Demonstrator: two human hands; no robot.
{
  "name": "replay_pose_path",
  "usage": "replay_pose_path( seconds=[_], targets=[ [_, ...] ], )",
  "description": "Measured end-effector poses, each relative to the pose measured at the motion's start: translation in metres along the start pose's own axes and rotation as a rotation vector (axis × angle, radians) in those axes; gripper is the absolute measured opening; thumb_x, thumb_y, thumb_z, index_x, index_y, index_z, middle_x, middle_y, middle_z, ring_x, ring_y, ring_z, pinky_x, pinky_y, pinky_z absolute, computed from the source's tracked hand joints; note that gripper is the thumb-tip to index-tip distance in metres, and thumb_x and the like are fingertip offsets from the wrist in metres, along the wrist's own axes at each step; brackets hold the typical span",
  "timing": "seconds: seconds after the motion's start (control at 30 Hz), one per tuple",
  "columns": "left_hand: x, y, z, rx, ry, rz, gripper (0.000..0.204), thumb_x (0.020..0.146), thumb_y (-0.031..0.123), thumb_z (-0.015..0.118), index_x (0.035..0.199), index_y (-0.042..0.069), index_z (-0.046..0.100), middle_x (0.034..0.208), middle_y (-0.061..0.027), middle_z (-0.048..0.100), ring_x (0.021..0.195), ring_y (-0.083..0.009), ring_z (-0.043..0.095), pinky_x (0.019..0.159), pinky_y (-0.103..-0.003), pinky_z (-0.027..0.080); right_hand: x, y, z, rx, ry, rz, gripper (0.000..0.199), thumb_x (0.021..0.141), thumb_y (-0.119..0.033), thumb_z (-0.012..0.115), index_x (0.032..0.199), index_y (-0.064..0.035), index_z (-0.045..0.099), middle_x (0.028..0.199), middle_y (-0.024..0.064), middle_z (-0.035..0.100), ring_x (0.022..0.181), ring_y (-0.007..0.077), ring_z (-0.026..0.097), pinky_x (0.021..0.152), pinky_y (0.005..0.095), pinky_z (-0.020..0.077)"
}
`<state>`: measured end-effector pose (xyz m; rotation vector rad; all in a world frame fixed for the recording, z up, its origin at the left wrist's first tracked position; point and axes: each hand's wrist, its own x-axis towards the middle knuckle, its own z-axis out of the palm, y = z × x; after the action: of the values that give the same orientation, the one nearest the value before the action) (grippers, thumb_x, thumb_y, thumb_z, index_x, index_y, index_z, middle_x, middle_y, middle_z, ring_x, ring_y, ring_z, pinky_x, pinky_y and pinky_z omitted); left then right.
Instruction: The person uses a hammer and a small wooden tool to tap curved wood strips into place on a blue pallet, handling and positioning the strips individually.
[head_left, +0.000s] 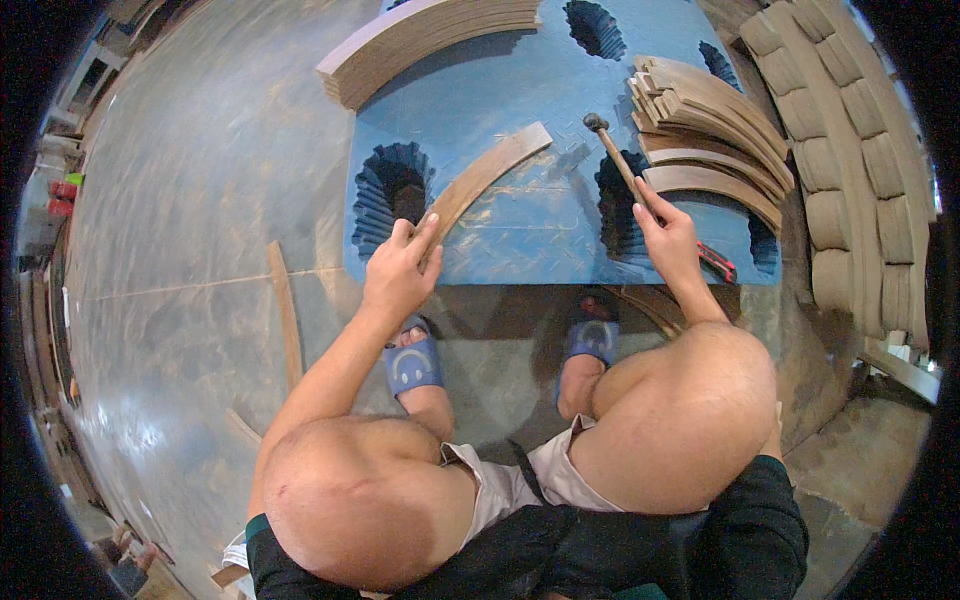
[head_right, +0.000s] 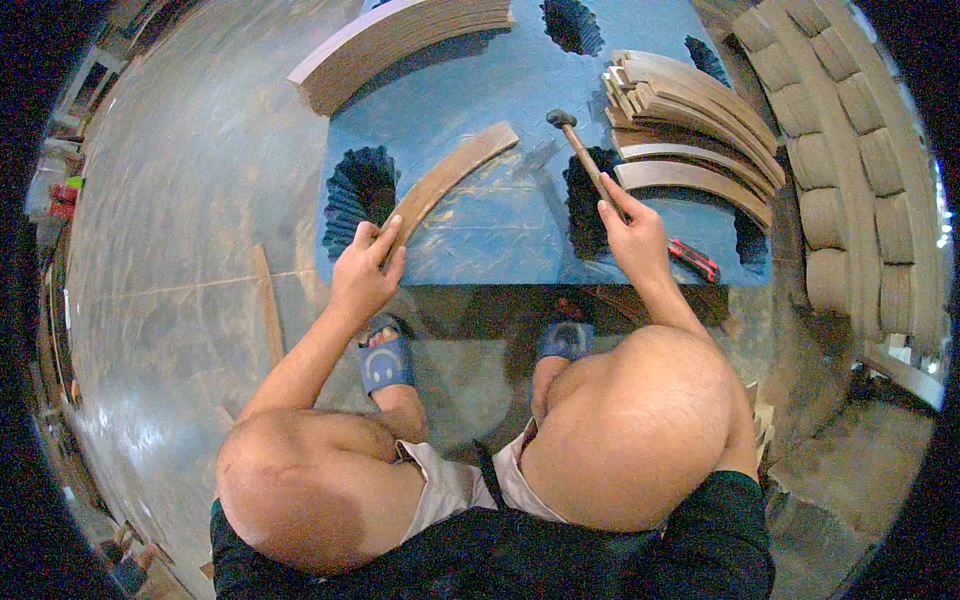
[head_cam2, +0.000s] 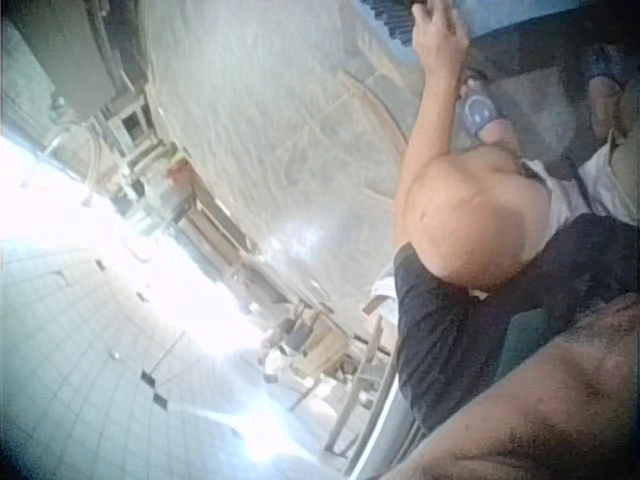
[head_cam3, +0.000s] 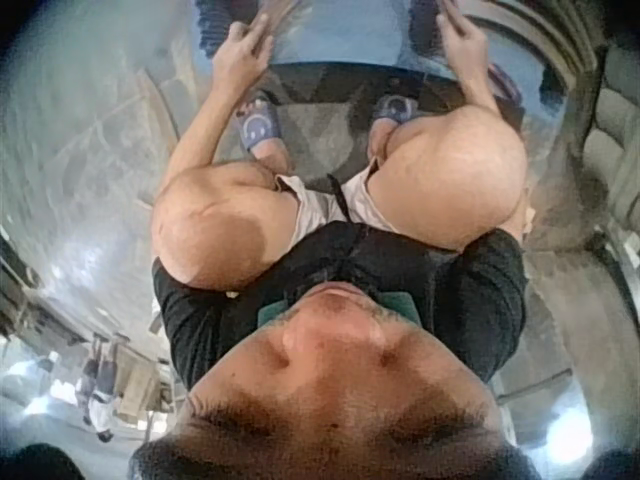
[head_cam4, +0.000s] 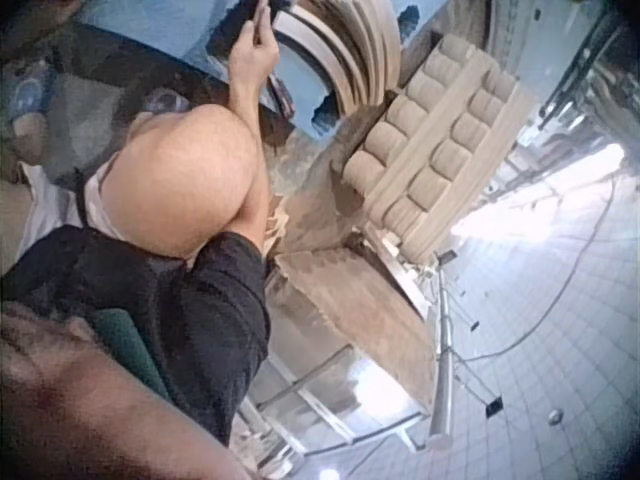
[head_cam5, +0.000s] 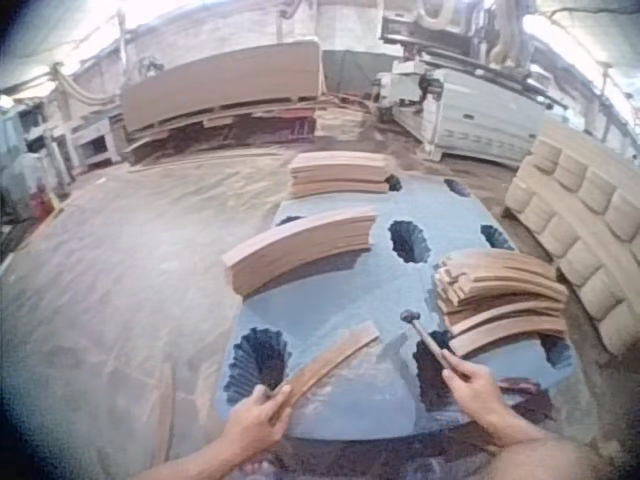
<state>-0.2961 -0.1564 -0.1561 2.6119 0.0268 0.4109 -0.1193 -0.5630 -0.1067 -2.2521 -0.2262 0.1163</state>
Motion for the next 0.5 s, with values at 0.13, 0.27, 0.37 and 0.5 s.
replay_pose_path(
  seconds=[0.13,0.27,0.37,0.5],
  targets=[
    [-0.002,0.0,0.0,-0.022,-0.029,-0.044,0.054,0.1,0.02,0.08,0.152,0.012,0.071,0.118,-0.0152,0.066,0.093,-0.0396,0.075,0.081,-0.05,0.062,-0.025,-0.004,-0.003,0.152,-0.062,-0.074,0.047,0.108,-0.016,0.079,0.154,-0.0105,0.075,0.141,0.0114,0.083,0.124,0.013,0.074,0.108,0.032,0.0557],
    [-0.004,0.003,-0.017,-0.067,-0.004,-0.079,0.063,0.097,0.018,0.083,0.157,0.017,0.065,0.123,-0.0157,0.066,0.103,-0.041,0.074,0.085,-0.051,0.062,-0.042,-0.019,-0.01,0.203,-0.148,0.046,0.048,0.107,-0.012,0.08,0.155,-0.0081,0.074,0.138,0.0079,0.083,0.116,0.0116,0.073,0.105,0.0304,0.0573],
    [0.004,0.004,-0.042,-0.069,0.056,-0.054,0.071,0.093,0.014,0.086,0.159,0.018,0.062,0.125,-0.0157,0.067,0.106,-0.0409,0.073,0.086,-0.051,0.061,-0.045,-0.013,-0.021,0.227,-0.163,0.084,0.047,0.107,-0.011,0.08,0.154,-0.0075,0.075,0.139,0.0076,0.083,0.116,0.0111,0.073,0.104,0.0308,0.0583],
    [-0.014,-0.03,-0.071,0.062,0.104,-0.085,0.064,0.087,0.008,0.084,0.149,0.016,0.071,0.111,-0.0153,0.068,0.102,-0.0403,0.072,0.084,-0.052,0.059,-0.035,-0.018,-0.015,0.16,-0.171,0.035,0.048,0.107,-0.01,0.08,0.154,-0.006,0.074,0.139,0.0076,0.082,0.122,0.0132,0.073,0.109,0.0323,0.0564]
  ],
)
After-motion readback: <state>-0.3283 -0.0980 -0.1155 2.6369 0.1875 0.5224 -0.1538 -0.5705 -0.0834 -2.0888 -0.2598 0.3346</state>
